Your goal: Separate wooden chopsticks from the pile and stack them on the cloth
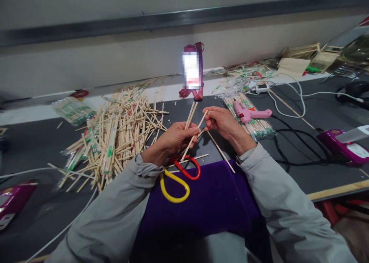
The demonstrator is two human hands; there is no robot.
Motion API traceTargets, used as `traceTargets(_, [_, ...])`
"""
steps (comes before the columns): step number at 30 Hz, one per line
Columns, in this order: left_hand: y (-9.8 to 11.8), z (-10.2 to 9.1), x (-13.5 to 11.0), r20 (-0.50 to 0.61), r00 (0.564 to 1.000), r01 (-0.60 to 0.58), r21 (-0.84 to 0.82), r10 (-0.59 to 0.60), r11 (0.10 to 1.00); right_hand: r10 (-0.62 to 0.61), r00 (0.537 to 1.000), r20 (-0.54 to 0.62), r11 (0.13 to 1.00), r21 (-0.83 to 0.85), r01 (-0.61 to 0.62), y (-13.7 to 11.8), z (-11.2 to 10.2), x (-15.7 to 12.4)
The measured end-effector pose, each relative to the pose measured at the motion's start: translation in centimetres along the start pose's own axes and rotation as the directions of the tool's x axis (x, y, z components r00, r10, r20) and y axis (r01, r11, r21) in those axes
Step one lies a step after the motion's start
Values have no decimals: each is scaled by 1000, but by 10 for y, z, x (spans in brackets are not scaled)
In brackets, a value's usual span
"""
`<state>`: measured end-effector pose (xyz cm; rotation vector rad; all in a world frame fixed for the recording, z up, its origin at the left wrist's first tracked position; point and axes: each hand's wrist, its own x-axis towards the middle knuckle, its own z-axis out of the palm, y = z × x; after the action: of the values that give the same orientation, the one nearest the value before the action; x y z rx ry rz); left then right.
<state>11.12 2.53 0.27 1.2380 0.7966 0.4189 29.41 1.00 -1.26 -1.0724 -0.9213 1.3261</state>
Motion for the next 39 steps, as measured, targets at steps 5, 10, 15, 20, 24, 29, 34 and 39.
traceTargets(5, [0,-4,-1,188,982,2,-162,29,987,23,994,102,992,119,-35,-4,-2,0])
traceTargets(10, [1,-3,-5,184,974,-90,-217,131,972,16,989,147,999,34,-21,-1,2,-2])
traceTargets(15, [8,-5,-1,-12,967,-252,-187,254,950,154,974,169,977,-173,-125,1,10,-10])
traceTargets(20, [4,-14,9,-344,913,-283,-149,219,947,193,959,206,973,-170,-160,-3,11,-13])
traceTargets(24, [3,-20,11,-420,876,-313,-127,235,941,244,932,268,954,-237,-182,-1,14,-15])
traceTargets(29, [5,-24,13,-474,849,-331,-138,231,933,297,916,272,935,-278,-221,4,21,-19])
traceTargets(34, [1,-24,16,-507,816,-383,-116,277,916,314,881,354,931,-297,-213,7,26,-22])
traceTargets(39, [-2,-23,17,-531,780,-406,-28,331,913,304,910,281,909,-370,-190,11,35,-24])
